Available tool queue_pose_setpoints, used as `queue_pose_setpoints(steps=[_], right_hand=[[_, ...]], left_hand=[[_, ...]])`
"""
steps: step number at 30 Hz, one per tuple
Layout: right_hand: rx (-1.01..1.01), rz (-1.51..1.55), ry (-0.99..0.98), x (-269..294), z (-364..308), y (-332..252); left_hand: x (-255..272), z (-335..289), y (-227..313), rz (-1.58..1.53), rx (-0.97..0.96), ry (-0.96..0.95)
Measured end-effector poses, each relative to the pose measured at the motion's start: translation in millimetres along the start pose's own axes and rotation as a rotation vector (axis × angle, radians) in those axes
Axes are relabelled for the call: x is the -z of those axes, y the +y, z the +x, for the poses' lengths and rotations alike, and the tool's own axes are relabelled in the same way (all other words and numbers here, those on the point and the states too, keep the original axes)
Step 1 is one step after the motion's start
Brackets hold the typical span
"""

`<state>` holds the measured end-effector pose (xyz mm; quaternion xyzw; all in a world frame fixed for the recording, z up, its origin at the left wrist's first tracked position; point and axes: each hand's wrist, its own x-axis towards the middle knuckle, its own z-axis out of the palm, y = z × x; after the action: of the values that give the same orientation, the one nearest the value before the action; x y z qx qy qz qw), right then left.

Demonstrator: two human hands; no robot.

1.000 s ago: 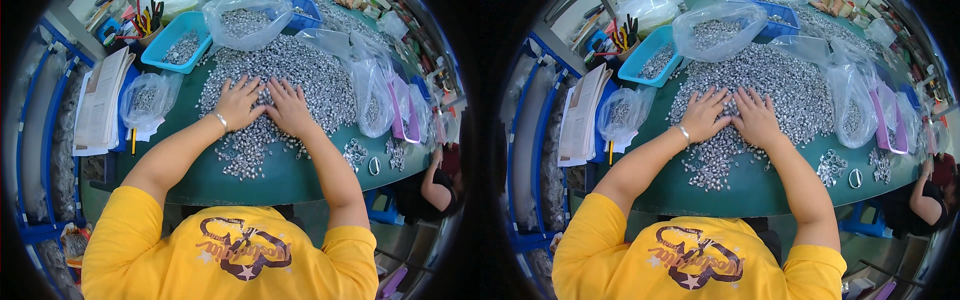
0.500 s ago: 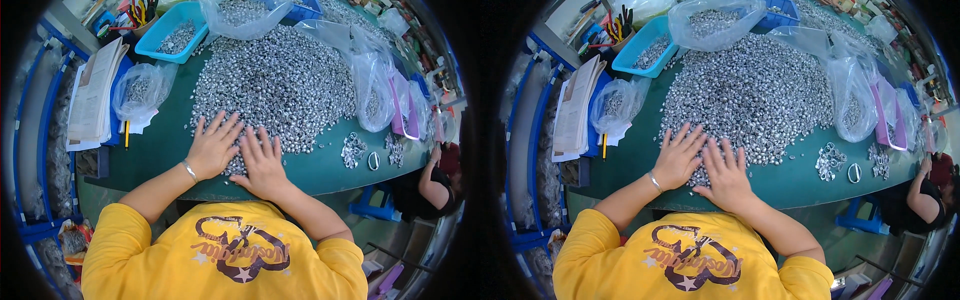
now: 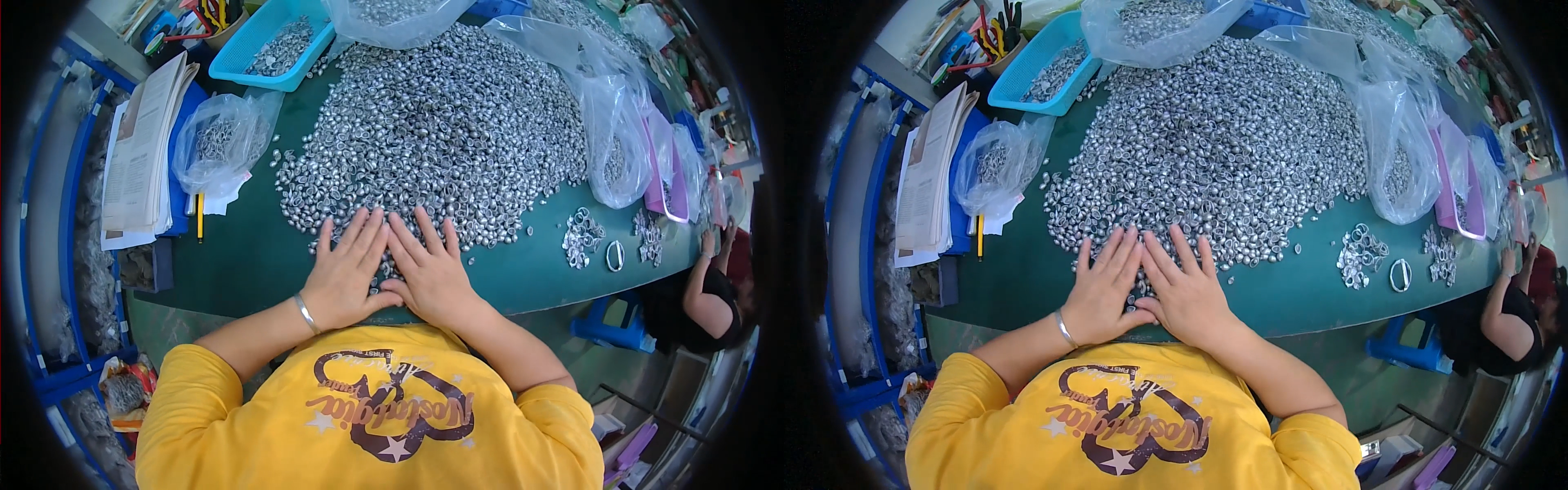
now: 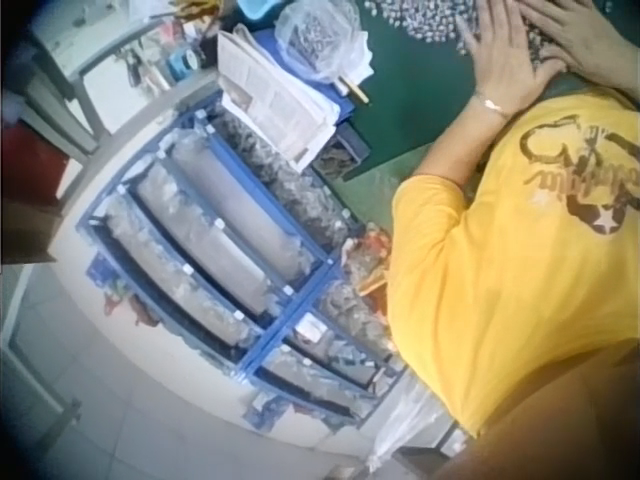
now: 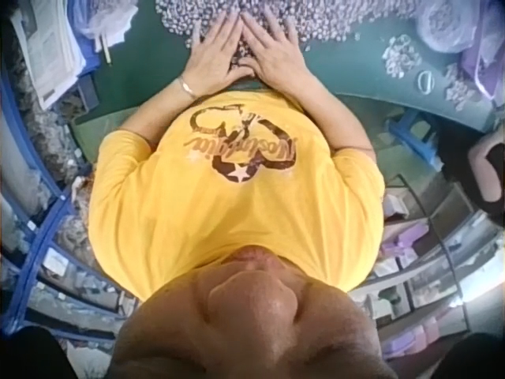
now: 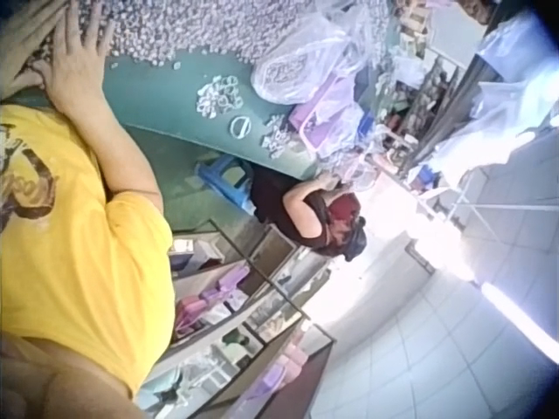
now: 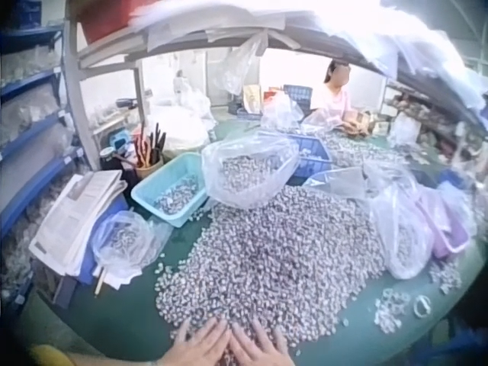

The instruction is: The person sorts through a large pile of small silver D-rings and hardware on a green workbench, picking up individual pieces to group them and moving piles around.

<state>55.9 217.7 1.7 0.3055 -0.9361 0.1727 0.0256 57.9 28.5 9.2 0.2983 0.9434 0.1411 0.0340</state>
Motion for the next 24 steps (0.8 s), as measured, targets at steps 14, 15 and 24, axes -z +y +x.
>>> queue_pose_setpoints(steps=[14,15,24], right_hand=[[-0.306,0.012,0.04,23,-38,41],[-0.294,-0.01,-0.009,25,-39,35],[-0.191,0.083,0.209,19,-21,57]], left_hand=[[7,39,-12,-0.022,-0.028,0.072],[11,32,-6,-0.02,-0.093,-0.016],[9,33,-6,-0.008,-0.058,0.141]])
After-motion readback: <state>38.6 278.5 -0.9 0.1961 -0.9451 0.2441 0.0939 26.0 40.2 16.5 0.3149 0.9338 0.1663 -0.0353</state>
